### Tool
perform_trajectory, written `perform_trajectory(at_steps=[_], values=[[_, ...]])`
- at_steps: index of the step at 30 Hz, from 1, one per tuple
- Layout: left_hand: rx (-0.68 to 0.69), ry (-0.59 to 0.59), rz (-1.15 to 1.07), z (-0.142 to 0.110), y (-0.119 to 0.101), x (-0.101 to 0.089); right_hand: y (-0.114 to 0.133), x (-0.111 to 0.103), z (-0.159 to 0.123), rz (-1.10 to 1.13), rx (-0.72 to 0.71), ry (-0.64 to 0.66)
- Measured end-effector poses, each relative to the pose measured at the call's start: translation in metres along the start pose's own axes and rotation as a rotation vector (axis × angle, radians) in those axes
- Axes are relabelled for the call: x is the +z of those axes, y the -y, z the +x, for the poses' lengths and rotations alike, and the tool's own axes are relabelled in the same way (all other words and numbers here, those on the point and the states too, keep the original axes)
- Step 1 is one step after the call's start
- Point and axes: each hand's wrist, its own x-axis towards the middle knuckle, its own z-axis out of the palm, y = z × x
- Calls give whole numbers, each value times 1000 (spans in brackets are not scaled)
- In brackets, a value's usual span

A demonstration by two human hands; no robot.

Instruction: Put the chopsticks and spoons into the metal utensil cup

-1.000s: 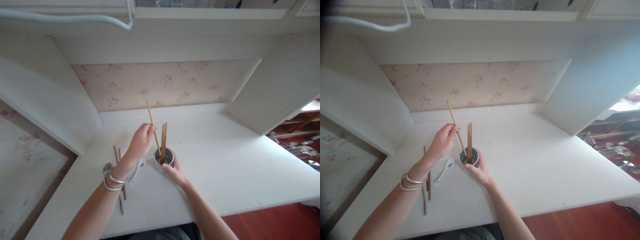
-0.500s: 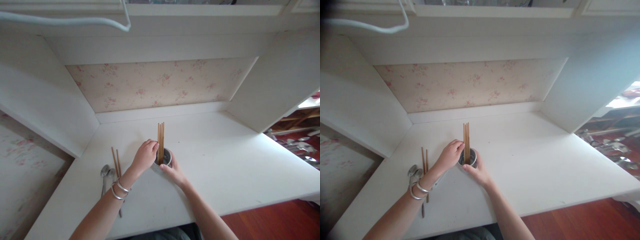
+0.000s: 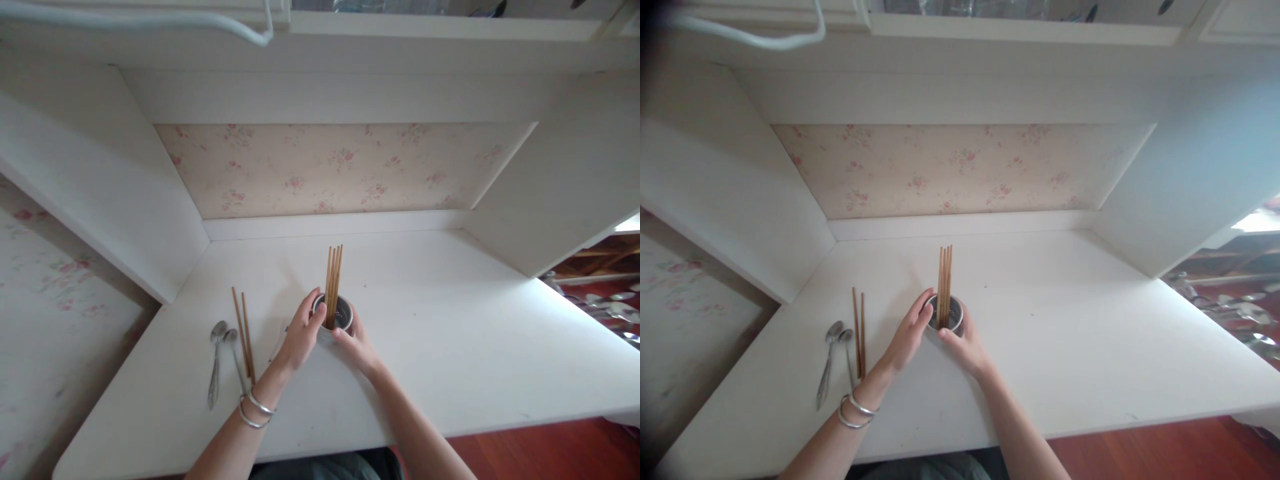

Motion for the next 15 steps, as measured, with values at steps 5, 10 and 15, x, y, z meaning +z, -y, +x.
perform_trajectory(at_steps=[5, 10, 15], values=[[7, 66, -237, -15, 20, 7, -2, 1, -2, 18, 55, -25], [53, 39, -229, -12, 26, 11, 0, -1, -4, 32, 94, 4], [117, -30, -149, -13, 16, 13, 5, -3, -4, -60, 99, -82]])
